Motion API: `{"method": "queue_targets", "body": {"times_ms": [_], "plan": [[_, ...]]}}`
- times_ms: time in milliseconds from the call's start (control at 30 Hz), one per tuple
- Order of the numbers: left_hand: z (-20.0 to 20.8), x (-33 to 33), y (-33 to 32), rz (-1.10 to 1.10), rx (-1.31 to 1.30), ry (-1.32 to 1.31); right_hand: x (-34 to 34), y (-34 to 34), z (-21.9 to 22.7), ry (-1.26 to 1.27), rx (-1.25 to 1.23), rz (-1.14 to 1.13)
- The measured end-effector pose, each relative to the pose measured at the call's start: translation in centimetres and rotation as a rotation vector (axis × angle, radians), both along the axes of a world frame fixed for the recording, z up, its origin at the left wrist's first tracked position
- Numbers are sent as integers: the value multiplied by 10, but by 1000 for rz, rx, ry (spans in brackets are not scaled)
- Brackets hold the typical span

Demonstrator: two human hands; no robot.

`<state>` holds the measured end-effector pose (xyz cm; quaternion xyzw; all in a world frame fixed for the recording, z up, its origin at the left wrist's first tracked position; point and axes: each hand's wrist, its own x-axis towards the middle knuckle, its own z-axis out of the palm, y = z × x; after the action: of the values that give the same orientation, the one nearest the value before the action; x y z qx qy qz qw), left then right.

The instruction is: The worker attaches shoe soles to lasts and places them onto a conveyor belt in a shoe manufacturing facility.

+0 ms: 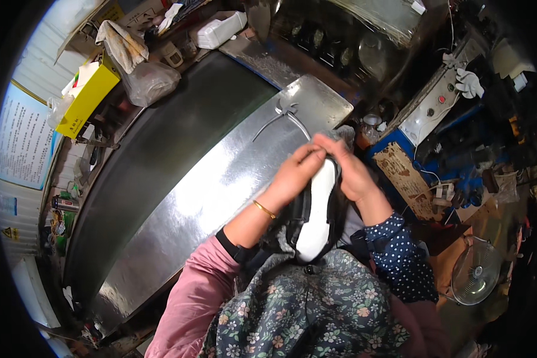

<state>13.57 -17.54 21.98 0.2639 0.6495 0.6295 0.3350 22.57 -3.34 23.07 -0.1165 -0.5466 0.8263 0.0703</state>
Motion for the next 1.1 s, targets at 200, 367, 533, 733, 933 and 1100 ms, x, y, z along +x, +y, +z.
{"method": "queue_targets", "body": {"times_ms": [200, 367, 533, 733, 933, 1100], "plan": [[11, 3, -18, -99, 238, -566, -5, -4, 0, 132, 320, 85], [-5, 3, 0, -70, 185, 23, -9, -12, 13, -17, 617, -116], [-9, -2, -3, -106, 179, -68, 8, 17, 8, 34, 159, 159], [7, -14, -6, -286, 58, -115, 5, -3, 2, 44, 602, -27], [43, 40, 19, -254, -15, 590, 48, 56, -9, 305, -266, 274], [68, 47, 20, -1278, 296, 90, 129, 66, 42, -197, -167, 297]]}}
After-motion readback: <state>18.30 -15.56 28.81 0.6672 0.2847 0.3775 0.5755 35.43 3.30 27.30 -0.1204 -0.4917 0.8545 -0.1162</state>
